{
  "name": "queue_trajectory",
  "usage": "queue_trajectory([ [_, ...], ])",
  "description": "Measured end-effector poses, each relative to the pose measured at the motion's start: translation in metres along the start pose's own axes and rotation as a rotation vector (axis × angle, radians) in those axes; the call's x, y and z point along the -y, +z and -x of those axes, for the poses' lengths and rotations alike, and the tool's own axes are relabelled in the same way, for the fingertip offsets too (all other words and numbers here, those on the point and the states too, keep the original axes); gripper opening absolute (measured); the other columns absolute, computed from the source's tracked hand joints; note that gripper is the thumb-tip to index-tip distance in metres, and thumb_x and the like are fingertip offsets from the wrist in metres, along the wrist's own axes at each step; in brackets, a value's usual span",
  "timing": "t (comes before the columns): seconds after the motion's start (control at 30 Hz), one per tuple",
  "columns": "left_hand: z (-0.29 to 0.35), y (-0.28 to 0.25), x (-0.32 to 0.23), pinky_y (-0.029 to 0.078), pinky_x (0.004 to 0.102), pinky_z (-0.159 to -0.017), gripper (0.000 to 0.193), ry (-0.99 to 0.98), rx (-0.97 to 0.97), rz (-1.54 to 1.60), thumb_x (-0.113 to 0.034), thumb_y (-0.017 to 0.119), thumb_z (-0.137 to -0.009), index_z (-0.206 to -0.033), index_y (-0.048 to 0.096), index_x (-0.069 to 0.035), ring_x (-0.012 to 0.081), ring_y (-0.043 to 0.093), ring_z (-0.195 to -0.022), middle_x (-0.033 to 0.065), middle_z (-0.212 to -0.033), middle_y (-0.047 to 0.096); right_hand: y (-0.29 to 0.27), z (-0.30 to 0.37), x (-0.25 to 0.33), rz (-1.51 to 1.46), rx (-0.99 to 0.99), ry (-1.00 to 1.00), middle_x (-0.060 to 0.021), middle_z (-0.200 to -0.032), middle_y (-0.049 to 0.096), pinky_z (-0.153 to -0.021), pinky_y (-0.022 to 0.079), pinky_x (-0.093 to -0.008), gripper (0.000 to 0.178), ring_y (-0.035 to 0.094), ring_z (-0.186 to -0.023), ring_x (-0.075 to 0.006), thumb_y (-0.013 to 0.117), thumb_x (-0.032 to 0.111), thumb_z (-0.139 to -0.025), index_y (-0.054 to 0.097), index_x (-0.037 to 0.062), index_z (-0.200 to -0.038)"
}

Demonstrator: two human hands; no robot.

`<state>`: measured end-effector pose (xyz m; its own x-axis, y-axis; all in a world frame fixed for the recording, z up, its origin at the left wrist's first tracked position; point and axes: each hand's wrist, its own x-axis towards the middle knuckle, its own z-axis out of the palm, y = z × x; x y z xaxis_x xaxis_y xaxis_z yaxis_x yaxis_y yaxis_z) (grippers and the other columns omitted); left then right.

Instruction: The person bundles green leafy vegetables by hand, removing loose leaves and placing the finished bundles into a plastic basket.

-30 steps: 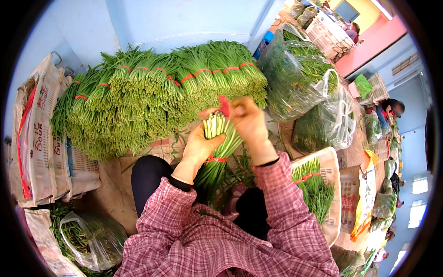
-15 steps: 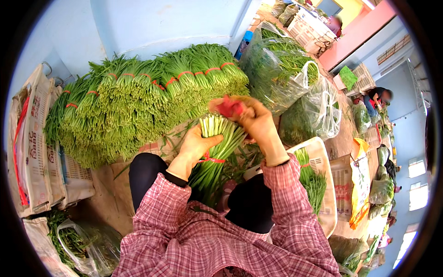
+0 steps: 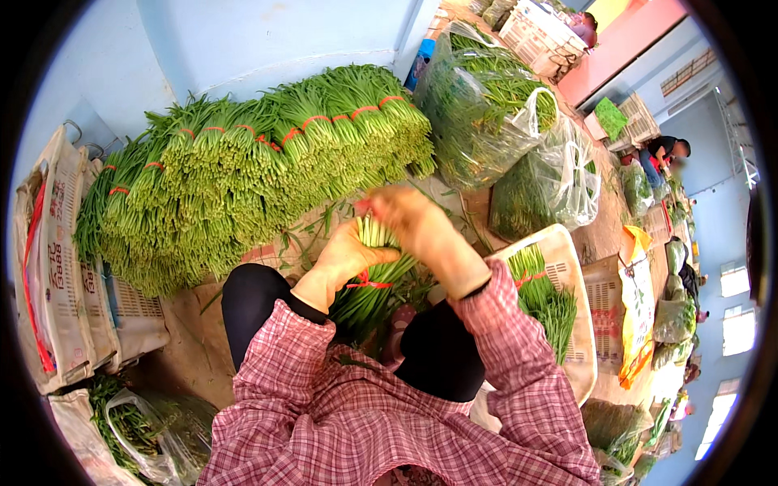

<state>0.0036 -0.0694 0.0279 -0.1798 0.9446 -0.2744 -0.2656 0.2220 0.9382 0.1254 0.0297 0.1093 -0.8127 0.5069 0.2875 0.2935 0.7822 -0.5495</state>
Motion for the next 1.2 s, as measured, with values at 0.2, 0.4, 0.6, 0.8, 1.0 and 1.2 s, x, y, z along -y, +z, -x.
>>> queue_trajectory([
  [0.2,0.002,-0.011,-0.015,0.052,0.0349,-0.095,0.064,0.204,-0.038,0.304,0.012,0.076,-0.074,-0.132,0.053,-0.003,0.0188,0.065,-0.107,0.006,-0.119,0.067,-0.02,0.035,-0.027,-0.951,-0.46,0.381,-0.0063,-0.095,0.069,-0.068,0.054,-0.0261,0.03,0.067,-0.074,-0.0164,0.051,0.028,-0.104,0.054,0.0062,-0.124],
  [0.4,0.0,0.025,0.003,0.038,0.041,-0.112,0.121,0.408,0.012,0.013,-0.007,0.092,-0.056,-0.154,0.02,-0.008,0.0263,0.044,-0.134,0.0139,-0.147,0.043,0.057,0.046,-0.014,-1.281,-0.521,0.411,-0.0017,-0.121,0.063,-0.1,0.044,-0.0301,0.04,0.058,-0.111,-0.0141,0.057,0.029,-0.102,0.051,0.0078,-0.135],
  [0.6,0.011,0.019,-0.029,0.022,0.0411,-0.121,0.136,0.527,0.082,-0.451,-0.015,0.095,-0.051,-0.158,0.011,-0.015,0.0318,0.009,-0.152,0.0226,-0.162,0.012,0.026,0.039,-0.045,-1.632,-0.534,0.555,-0.0064,-0.107,0.069,-0.086,0.055,-0.0378,0.035,0.066,-0.096,-0.0217,0.063,0.035,-0.096,0.061,0.0078,-0.118],
  [0.8,-0.001,0.019,-0.015,0.028,0.0347,-0.116,0.12,0.467,0.144,0.022,-0.005,0.092,-0.058,-0.156,0.023,-0.01,0.022,0.026,-0.146,0.0124,-0.159,0.027,0.02,0.02,-0.031,-1.793,-0.563,0.376,-0.0052,-0.107,0.068,-0.094,0.05,-0.0418,0.045,0.064,-0.101,-0.0229,0.056,0.048,-0.096,0.061,0.0084,-0.117],
  [1.0,-0.002,0.023,-0.01,0.04,0.0327,-0.108,0.092,0.072,0.273,0.131,0.004,0.085,-0.068,-0.147,0.039,-0.004,0.0133,0.046,-0.13,0.0063,-0.141,0.052,-0.011,0.039,-0.002,-0.675,-0.415,0.165,-0.0121,-0.119,0.064,-0.092,0.05,-0.0364,0.036,0.062,-0.108,-0.0215,0.048,0.037,-0.103,0.065,0.0088,-0.118],
  [1.2,-0.018,0.027,0.045,0.05,0.0318,-0.098,0.064,0.122,0.232,0.4,0.004,0.077,-0.079,-0.136,0.048,-0.001,0.0159,0.063,-0.107,0.004,-0.12,0.066,0.011,0.045,-0.037,-0.585,-0.262,0.075,-0.0153,-0.107,0.067,-0.081,0.055,-0.0391,0.025,0.067,-0.092,-0.0323,0.053,0.018,-0.101,0.062,0.0065,-0.122],
])
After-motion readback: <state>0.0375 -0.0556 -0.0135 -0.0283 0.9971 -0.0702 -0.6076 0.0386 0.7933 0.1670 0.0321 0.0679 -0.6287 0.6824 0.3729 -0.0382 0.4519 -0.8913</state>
